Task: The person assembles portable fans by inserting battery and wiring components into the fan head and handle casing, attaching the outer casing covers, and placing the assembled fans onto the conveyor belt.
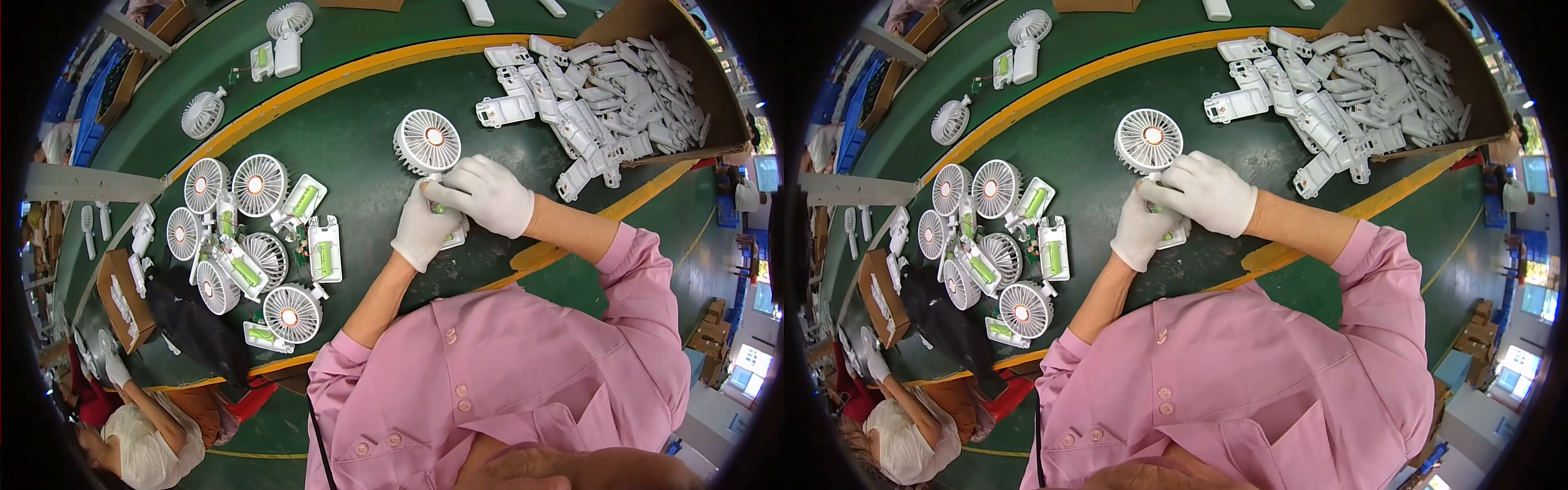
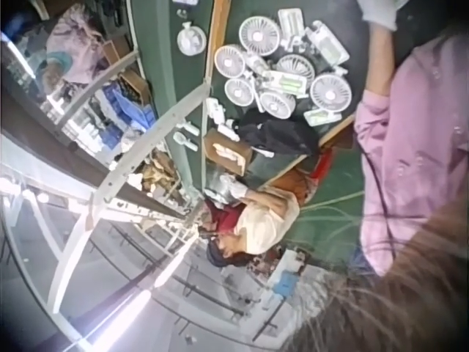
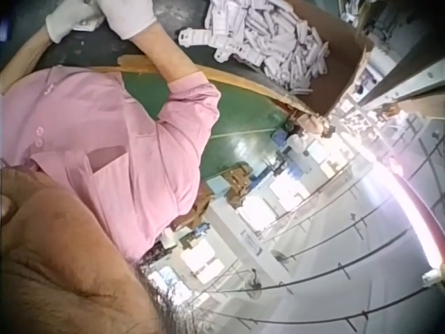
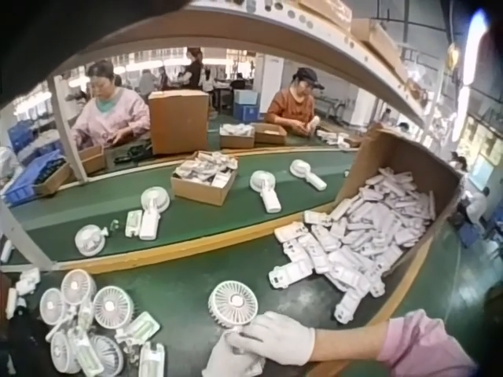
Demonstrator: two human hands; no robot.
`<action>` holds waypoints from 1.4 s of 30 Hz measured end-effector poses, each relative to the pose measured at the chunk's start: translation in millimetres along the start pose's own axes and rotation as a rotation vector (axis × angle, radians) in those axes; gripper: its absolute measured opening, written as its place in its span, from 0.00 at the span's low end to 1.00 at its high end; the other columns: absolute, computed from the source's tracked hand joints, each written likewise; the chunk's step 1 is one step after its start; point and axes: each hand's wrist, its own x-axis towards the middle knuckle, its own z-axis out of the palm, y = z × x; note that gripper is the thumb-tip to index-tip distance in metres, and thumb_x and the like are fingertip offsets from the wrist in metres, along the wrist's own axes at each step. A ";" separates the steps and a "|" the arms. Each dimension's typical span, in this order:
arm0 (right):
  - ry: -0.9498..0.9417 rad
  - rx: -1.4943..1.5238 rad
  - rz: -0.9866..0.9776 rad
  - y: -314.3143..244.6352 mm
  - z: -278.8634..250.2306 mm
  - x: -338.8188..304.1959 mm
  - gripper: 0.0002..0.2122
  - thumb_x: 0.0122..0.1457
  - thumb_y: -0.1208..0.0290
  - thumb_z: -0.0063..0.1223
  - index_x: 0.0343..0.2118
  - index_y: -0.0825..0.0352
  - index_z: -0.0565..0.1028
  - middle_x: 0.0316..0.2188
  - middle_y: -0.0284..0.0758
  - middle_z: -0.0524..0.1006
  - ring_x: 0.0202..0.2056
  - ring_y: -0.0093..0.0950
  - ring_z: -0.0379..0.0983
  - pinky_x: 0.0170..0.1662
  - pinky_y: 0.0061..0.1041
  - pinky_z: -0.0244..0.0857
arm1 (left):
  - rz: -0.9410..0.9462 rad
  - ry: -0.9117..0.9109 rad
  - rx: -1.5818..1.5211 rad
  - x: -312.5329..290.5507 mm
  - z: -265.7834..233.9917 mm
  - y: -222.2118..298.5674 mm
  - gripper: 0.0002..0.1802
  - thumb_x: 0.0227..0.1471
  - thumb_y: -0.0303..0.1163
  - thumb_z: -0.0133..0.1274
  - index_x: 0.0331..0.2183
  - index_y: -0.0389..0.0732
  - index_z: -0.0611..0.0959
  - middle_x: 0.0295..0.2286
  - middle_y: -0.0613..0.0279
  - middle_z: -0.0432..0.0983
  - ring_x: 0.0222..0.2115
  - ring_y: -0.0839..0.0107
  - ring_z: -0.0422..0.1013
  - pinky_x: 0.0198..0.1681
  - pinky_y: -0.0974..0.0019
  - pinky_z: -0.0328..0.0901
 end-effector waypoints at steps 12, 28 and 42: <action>-0.135 -0.108 -0.046 -7.7 -11.7 -7.2 0.15 0.52 0.68 0.47 0.43 0.54 0.75 0.40 0.33 0.70 0.37 0.28 0.68 0.39 0.28 0.62 | -0.120 -0.363 -0.930 -5.1 -14.5 14.2 0.23 0.50 0.24 0.50 0.49 0.37 0.68 0.37 0.62 0.72 0.36 0.73 0.72 0.38 0.68 0.69; -0.049 -0.157 0.304 57.3 -30.0 -3.3 0.15 0.48 0.71 0.53 0.41 0.60 0.73 0.34 0.36 0.73 0.38 0.37 0.71 0.41 0.36 0.67 | -0.233 -0.003 -0.975 -3.3 -4.8 16.3 0.17 0.59 0.35 0.47 0.46 0.35 0.71 0.37 0.51 0.73 0.34 0.64 0.73 0.36 0.60 0.70; 0.026 0.659 0.935 23.3 -22.1 16.3 0.10 0.54 0.67 0.55 0.33 0.69 0.77 0.24 0.32 0.76 0.25 0.18 0.70 0.30 0.22 0.66 | -0.166 0.094 -0.811 -7.9 -6.4 16.5 0.15 0.59 0.42 0.46 0.39 0.39 0.73 0.23 0.59 0.72 0.16 0.71 0.69 0.18 0.67 0.65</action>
